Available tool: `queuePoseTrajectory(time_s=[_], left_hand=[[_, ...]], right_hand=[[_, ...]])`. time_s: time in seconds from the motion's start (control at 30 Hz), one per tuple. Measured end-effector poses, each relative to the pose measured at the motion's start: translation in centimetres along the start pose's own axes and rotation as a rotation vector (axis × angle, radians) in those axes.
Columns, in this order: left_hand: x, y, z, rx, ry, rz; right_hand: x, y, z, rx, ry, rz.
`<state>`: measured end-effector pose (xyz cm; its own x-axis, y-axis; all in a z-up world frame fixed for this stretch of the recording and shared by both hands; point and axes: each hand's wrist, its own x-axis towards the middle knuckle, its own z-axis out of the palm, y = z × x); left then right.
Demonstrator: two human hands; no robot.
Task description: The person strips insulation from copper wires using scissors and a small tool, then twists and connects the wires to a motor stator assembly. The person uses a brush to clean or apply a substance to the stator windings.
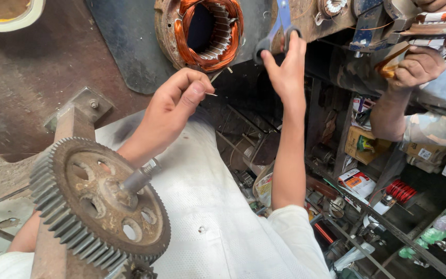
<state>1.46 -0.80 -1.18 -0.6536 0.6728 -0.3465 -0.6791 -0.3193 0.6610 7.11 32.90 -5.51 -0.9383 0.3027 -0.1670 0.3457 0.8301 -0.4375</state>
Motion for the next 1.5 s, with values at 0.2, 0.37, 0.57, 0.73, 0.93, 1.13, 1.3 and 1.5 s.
queuePoseTrajectory(time_s=[0.2,0.37,0.57,0.73,0.93,1.13,1.3,1.5], left_hand=[[0.2,-0.5,0.2,-0.289,-0.036,-0.129],[0.1,0.0,0.4,-0.387,-0.1,-0.056],[0.6,0.1,0.3,-0.046,-0.141,0.066],[-0.9,1.1,0.1,0.737,0.08,0.122],[-0.7,3.2,-0.3,1.076,0.021,0.665],[0.6,4.5,0.1,1.262,-0.108,0.802],[1.1,4.0,0.4,1.198,-0.134,0.772],[1.2,3.0,0.3,1.086,-0.126,0.718]], right_hand=[[-1.2,-7.7,-1.7,-0.148,0.277,-0.189],[-10.6,-16.0,-0.4,0.883,-0.305,0.091],[-13.8,-18.1,0.4,0.965,-0.292,0.384],[-13.4,-18.8,-2.5,0.406,-0.029,0.215],[-12.8,-18.3,-4.4,0.439,0.039,0.19],[-13.0,-18.2,-6.1,0.268,0.088,0.158],[-13.0,-18.1,-6.8,0.207,0.103,0.165],[-12.2,-18.2,-6.6,0.017,0.125,0.015]])
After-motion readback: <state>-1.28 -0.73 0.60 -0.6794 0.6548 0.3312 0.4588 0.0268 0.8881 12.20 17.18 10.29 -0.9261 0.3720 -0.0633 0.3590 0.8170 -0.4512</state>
